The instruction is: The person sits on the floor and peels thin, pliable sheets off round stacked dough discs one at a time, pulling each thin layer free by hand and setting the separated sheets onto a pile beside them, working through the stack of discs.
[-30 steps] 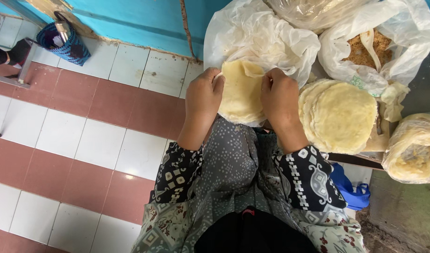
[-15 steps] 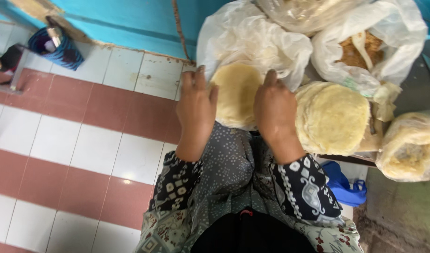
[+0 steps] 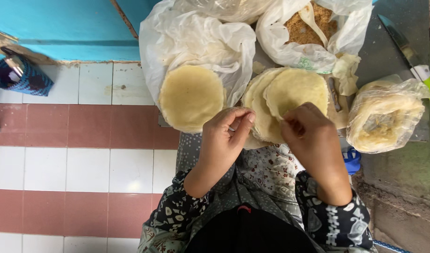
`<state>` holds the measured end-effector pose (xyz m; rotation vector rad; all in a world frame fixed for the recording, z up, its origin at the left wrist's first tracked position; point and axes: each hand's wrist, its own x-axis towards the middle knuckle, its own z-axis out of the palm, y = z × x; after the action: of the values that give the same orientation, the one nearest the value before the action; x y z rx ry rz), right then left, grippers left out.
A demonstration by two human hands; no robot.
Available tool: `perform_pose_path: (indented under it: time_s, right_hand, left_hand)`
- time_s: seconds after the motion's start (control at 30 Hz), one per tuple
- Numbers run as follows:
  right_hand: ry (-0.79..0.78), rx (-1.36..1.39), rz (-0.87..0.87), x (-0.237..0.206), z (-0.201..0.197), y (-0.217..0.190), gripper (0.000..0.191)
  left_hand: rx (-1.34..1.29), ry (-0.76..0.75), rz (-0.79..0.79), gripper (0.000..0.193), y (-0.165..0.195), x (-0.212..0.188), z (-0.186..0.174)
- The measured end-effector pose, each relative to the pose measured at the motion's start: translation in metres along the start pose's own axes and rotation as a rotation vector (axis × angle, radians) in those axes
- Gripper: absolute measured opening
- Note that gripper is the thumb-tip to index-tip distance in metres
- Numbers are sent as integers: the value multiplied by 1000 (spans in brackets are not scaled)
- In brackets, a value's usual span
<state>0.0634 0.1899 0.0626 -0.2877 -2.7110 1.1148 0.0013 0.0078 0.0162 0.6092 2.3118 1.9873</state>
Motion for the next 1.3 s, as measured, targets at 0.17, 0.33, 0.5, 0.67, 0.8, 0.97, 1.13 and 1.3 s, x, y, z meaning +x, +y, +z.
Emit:
perform_pose_path:
  time_s: [0.17,0.33,0.5,0.67,0.8,0.97,1.13,1.3]
  right_hand:
    - [-1,195,-199,-9,-20,12,17]
    - [-178,153,-279,-29,-19,18,23]
    - [-166,505,-5,-36,-12,30,26]
    - [-76,847,44,-43,-1,28,26]
    - [-26,849,59,-44,4,26,31]
    - [-10,826,103,-45,9,25,35]
    - [47,748,174,-49,16,29,32]
    - [109,972,294,-45,17,38,25]
  left_hand:
    - [-632,-269,-510,42,-16,6,20]
    - [-693,-264,-598,53,-26,-2,26]
    - [-615,-339,-452,54,-9,-17,21]
    - [-281,-339,-160,33,24,-28,22]
    - [-251,-167,-165,24,31,-27,26]
    - [-380,-213,-222,16,20,-30,25]
    - [-465,-202,-388,17,7,-38,28]
    - [-509,-131,-368,17,0,-38,27]
